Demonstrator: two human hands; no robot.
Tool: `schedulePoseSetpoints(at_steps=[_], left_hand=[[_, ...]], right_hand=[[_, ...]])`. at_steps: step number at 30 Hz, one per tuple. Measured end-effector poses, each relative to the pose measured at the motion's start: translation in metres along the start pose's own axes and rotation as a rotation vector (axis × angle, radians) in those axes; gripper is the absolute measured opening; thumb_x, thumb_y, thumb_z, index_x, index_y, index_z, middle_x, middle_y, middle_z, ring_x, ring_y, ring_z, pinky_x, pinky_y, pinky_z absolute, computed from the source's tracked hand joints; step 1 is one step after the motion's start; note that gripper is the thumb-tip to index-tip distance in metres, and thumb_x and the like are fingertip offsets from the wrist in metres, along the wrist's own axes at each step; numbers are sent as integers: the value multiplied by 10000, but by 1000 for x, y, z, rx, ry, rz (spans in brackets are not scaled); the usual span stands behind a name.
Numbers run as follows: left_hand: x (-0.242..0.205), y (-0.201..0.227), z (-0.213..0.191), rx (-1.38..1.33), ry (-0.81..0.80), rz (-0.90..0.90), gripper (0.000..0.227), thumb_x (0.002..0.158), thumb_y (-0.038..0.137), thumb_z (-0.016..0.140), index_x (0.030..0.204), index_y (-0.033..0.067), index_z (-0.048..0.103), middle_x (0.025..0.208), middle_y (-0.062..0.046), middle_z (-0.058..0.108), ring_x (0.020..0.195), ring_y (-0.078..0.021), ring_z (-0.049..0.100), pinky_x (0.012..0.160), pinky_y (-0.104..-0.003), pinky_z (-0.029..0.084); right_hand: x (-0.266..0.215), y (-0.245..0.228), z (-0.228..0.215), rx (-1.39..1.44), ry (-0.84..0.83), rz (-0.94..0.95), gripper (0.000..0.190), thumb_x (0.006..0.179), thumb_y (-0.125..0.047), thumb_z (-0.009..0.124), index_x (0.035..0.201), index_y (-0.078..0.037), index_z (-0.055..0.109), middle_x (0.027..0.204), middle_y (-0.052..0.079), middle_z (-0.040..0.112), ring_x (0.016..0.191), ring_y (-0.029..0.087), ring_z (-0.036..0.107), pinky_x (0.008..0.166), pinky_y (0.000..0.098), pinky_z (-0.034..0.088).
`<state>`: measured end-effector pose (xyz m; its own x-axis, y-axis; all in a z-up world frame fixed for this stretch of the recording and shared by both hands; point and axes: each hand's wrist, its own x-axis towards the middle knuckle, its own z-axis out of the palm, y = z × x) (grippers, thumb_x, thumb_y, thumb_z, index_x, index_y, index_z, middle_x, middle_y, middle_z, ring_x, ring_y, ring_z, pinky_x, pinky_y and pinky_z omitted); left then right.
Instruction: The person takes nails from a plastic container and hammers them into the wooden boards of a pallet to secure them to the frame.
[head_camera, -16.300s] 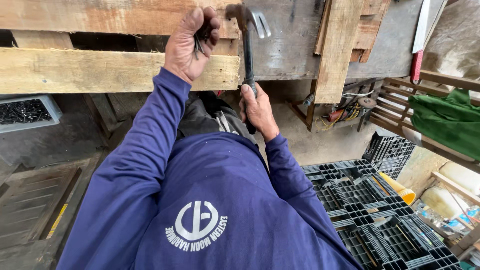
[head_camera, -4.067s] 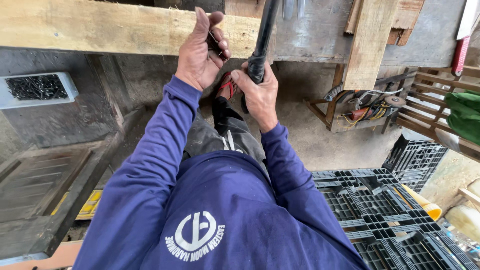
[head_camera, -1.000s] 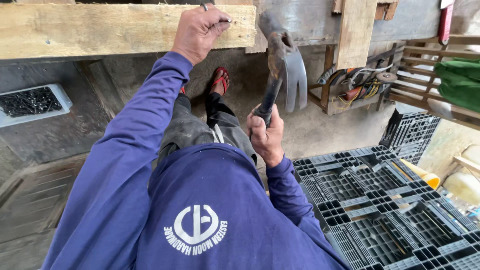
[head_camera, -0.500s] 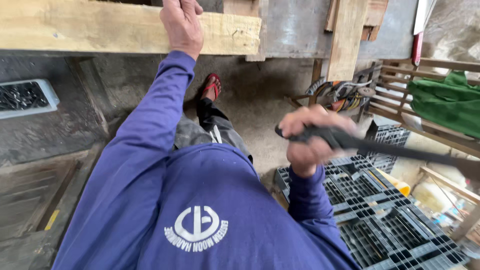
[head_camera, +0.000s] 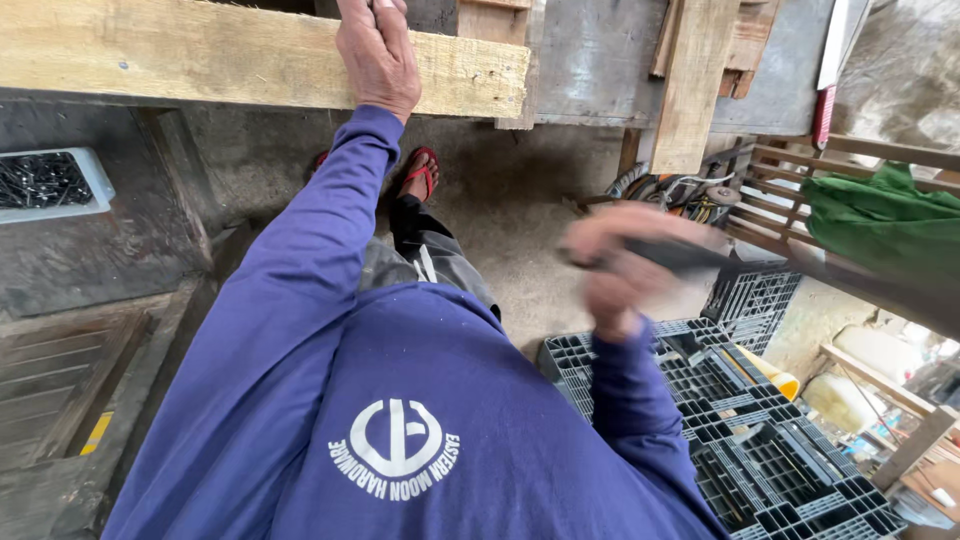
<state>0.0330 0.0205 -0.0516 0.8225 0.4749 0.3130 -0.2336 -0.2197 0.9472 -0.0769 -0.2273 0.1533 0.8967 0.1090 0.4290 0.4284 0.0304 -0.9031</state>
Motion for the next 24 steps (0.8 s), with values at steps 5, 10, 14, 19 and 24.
schedulePoseSetpoints(at_steps=[5, 10, 14, 19, 24], left_hand=[[21, 21, -1, 20, 46, 79, 113, 1158, 113, 433, 1188, 7, 457, 901, -101, 631, 784, -198, 631, 703, -332, 537], [5, 13, -3, 62, -1, -60, 142, 1173, 167, 521, 1102, 51, 562, 888, -82, 695, 753, -174, 637, 704, -325, 523], [2, 9, 5, -97, 41, -91, 187, 1147, 187, 527, 1241, 45, 603, 852, -86, 682, 702, -158, 625, 655, -304, 531], [6, 5, 5, -97, 78, -68, 223, 1108, 204, 529, 1200, 2, 550, 831, -81, 691, 649, -160, 635, 601, -304, 518], [-2, -22, 1, -17, 45, -80, 303, 1128, 287, 526, 969, 30, 552, 765, -60, 689, 685, -187, 690, 649, -347, 544]], right_hand=[[-23, 0, 16, -247, -128, 1133, 258, 1016, -306, 601, 952, -62, 549, 647, 34, 539, 467, 146, 513, 418, 302, 435], [5, -47, -11, 129, 19, 193, 509, 1020, -563, 546, 1094, -63, 611, 823, 60, 566, 594, 202, 567, 533, 341, 513], [-13, 3, 11, -176, -11, 227, 460, 1038, -547, 539, 1048, -93, 607, 775, 63, 616, 591, 176, 600, 538, 336, 556], [-32, 4, 34, -132, 24, 1216, 228, 1011, -294, 571, 974, -72, 533, 630, 25, 541, 442, 126, 508, 401, 291, 443], [-32, -31, 38, -23, 152, 280, 399, 1082, -444, 591, 1058, -50, 539, 815, 55, 561, 656, 156, 566, 555, 300, 511]])
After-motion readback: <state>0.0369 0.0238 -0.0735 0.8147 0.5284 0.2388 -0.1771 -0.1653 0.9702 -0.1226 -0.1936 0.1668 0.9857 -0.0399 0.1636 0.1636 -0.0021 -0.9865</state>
